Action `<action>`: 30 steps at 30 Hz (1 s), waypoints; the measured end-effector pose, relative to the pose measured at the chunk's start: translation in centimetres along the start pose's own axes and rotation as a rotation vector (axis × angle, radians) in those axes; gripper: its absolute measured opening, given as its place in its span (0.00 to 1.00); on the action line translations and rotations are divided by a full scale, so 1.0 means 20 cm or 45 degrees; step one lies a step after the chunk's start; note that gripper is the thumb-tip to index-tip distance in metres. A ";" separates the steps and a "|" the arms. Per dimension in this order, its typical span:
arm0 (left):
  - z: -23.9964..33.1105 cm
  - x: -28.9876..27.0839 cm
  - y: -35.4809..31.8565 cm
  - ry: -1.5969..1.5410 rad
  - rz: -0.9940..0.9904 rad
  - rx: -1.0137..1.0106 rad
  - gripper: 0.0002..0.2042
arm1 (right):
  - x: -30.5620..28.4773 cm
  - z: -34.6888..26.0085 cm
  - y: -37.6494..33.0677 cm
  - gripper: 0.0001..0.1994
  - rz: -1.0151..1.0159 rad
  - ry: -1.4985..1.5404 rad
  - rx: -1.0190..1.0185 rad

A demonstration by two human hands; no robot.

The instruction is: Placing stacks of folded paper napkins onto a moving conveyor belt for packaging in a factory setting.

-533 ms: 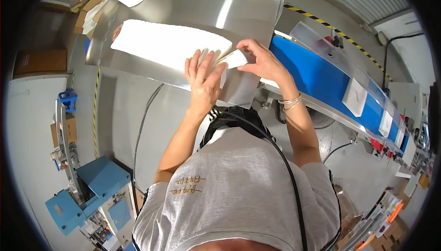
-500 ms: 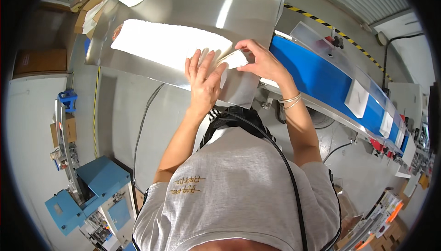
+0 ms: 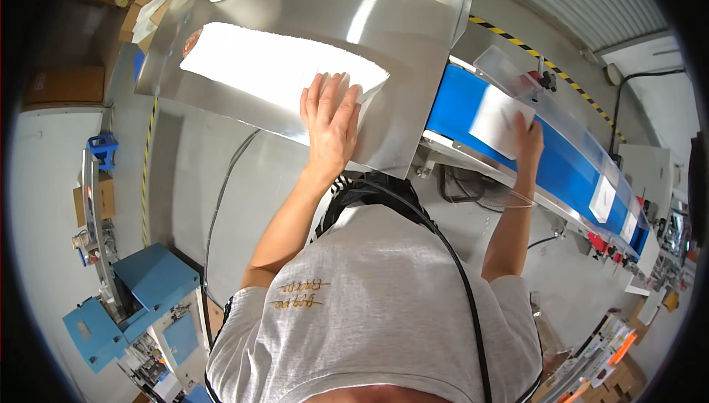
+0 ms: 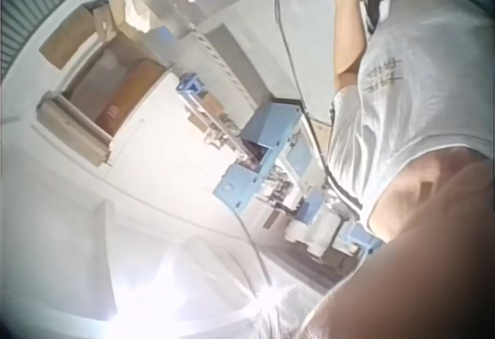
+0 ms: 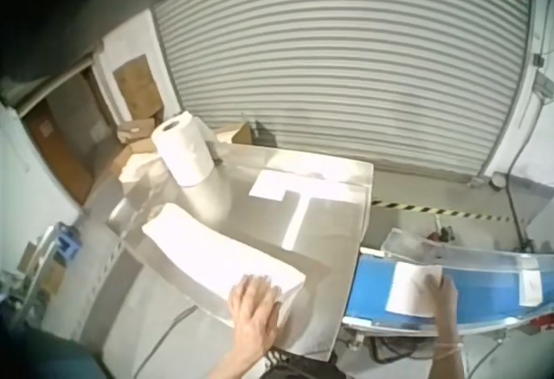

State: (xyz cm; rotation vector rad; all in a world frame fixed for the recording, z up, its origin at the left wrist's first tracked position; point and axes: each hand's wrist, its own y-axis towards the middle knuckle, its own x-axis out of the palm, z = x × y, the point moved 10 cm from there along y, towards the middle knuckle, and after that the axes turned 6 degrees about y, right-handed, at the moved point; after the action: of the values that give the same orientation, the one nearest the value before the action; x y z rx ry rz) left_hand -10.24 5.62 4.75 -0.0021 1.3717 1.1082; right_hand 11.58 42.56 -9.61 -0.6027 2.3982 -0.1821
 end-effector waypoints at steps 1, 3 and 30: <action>0.01 0.00 0.00 0.000 0.012 0.019 0.18 | -0.15 -0.11 -0.08 0.31 0.412 -0.541 -0.215; 0.01 0.00 0.00 -0.001 0.018 0.045 0.17 | -0.18 -0.39 -0.28 0.33 0.876 -1.054 -0.574; -0.07 -0.02 0.03 -0.035 -0.021 0.041 0.16 | 0.28 -0.78 -0.45 0.29 -0.060 -0.216 -1.248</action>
State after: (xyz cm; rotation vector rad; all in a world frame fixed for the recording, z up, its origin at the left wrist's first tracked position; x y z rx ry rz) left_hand -11.62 4.92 5.08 0.0250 1.3629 1.0688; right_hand 1.37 31.59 1.97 -1.0370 2.1901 1.0350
